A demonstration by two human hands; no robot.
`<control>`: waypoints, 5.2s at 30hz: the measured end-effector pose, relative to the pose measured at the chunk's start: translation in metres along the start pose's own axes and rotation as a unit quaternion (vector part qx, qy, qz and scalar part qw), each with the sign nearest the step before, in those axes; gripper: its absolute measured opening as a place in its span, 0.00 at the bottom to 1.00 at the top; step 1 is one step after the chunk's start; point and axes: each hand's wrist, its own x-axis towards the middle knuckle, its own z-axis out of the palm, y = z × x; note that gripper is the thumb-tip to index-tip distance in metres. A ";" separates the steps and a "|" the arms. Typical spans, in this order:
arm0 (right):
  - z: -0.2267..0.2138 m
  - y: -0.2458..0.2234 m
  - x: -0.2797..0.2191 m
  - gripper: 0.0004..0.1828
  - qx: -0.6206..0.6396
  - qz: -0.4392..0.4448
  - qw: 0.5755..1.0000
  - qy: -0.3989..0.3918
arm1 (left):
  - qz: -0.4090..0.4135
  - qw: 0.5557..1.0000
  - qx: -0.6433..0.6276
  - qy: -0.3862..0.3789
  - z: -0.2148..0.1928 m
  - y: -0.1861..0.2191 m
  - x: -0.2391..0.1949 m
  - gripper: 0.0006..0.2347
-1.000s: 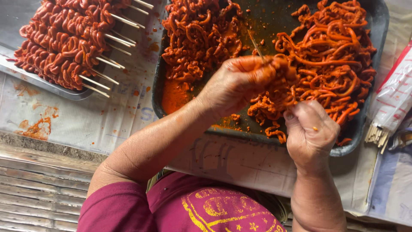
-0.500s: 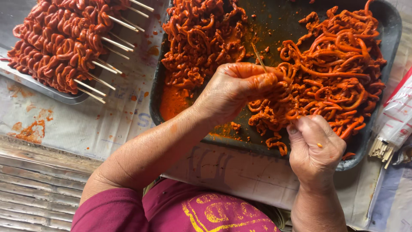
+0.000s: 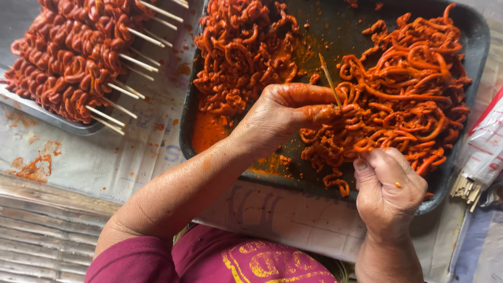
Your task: The person takes portions of red marinated meat from a tray and wraps them around wooden skewers. They place the finished skewers into a metal tray. The person repeats this process throughout the video.
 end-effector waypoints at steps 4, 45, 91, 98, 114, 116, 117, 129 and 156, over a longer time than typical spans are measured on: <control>0.001 0.003 0.000 0.05 0.002 -0.005 1.000 0.000 | -0.015 1.000 -0.005 0.011 -0.003 -0.001 0.001 0.11; -0.002 0.007 0.003 0.08 -0.076 -0.083 0.993 -0.022 | 0.142 0.886 0.428 0.104 0.019 0.021 -0.014 0.05; -0.002 -0.013 0.003 0.09 -0.093 -0.091 0.991 -0.018 | -0.102 0.990 -0.099 0.013 0.039 -0.001 -0.019 0.17; -0.007 -0.013 0.008 0.10 -0.102 -0.092 0.990 -0.016 | -0.097 0.995 0.017 0.034 0.018 0.007 -0.010 0.12; -0.021 0.010 0.006 0.09 -0.067 -0.058 0.996 -0.031 | -0.112 0.979 -0.169 -0.023 0.013 0.001 -0.013 0.17; -0.019 0.016 0.002 0.07 0.052 0.023 0.998 -0.039 | -0.101 0.974 -0.197 -0.040 0.009 0.004 -0.014 0.16; -0.018 0.020 0.000 0.06 0.110 0.061 0.991 -0.043 | -0.094 0.972 -0.211 -0.050 0.007 0.007 -0.014 0.16; -0.029 0.042 -0.002 0.11 0.677 0.221 0.698 -0.072 | -0.091 0.994 -0.054 0.018 0.007 -0.010 -0.003 0.15; -0.039 0.026 0.004 0.07 0.157 0.042 0.967 0.195 | 0.232 0.779 0.582 -0.024 0.003 0.019 -0.011 0.09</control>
